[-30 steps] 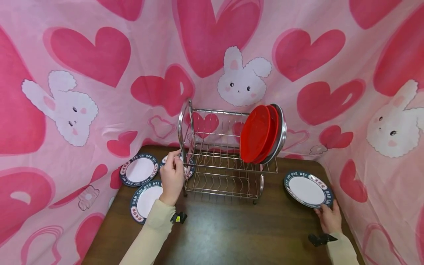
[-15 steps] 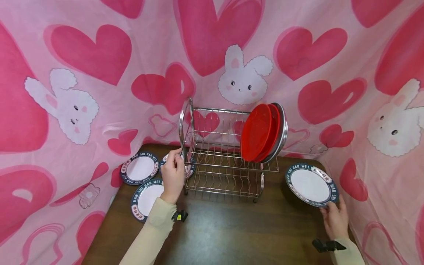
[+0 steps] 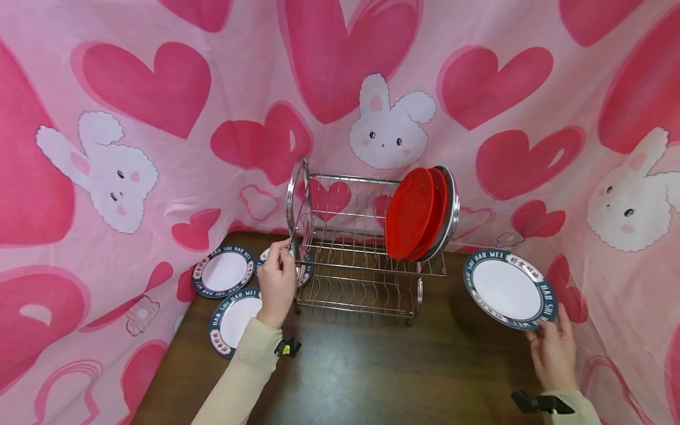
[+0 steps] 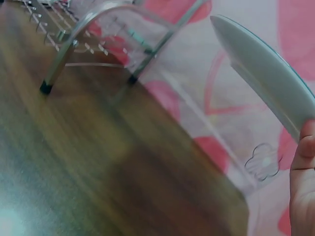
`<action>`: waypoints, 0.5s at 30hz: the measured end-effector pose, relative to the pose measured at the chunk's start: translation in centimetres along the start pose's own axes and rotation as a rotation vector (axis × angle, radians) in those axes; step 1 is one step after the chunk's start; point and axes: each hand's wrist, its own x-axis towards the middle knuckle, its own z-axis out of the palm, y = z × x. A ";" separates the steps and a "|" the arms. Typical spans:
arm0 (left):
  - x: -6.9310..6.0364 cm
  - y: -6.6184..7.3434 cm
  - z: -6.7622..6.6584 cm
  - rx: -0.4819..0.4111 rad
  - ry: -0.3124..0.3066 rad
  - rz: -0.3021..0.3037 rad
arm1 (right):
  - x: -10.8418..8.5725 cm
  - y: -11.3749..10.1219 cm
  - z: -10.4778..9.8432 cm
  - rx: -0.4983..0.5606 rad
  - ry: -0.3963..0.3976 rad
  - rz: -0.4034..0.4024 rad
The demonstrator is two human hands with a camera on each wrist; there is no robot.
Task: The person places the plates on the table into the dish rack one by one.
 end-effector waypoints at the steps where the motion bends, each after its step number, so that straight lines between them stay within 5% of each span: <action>1: 0.0 0.0 0.0 0.000 0.001 0.001 | -0.2 -0.2 0.2 0.002 -0.010 -0.005; 7: 0.0 0.0 0.0 -0.012 0.006 -0.006 | -1.1 -1.2 1.3 0.067 -0.093 -0.023; 15: 0.2 0.0 0.0 0.006 0.014 0.020 | -2.5 -2.6 2.7 0.077 -0.100 -0.019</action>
